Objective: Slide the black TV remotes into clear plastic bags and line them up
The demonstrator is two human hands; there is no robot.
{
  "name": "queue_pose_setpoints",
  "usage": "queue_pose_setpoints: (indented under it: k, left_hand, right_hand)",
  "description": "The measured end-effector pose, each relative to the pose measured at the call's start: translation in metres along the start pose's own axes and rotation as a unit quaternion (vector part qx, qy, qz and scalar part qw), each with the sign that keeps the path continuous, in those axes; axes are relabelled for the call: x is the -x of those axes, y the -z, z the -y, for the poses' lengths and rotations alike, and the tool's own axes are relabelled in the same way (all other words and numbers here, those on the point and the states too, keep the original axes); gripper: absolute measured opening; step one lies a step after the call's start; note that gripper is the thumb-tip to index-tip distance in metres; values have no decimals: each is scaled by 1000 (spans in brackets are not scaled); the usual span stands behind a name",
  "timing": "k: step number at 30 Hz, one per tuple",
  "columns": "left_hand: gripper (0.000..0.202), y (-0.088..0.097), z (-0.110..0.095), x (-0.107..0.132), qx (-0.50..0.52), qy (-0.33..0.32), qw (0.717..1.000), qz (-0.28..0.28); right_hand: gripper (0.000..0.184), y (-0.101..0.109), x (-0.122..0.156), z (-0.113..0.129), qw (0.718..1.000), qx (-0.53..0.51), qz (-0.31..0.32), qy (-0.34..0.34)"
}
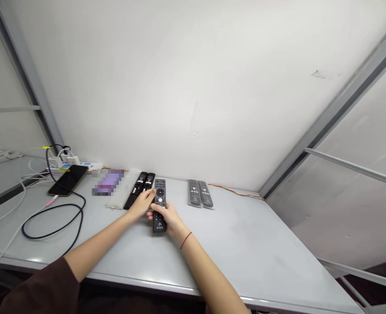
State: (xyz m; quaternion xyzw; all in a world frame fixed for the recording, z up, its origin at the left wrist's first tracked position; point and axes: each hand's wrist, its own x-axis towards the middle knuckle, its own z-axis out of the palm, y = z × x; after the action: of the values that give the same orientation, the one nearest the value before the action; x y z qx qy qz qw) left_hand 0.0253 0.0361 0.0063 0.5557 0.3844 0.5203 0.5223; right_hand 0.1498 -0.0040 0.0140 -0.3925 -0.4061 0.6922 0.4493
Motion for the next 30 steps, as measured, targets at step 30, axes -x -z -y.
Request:
queue_pose_setpoints:
  k: [30]
  left_hand:
    - [5, 104, -11, -36, -324, 43, 907, -265]
  right_hand:
    - [25, 5, 1, 1, 999, 13, -32, -22]
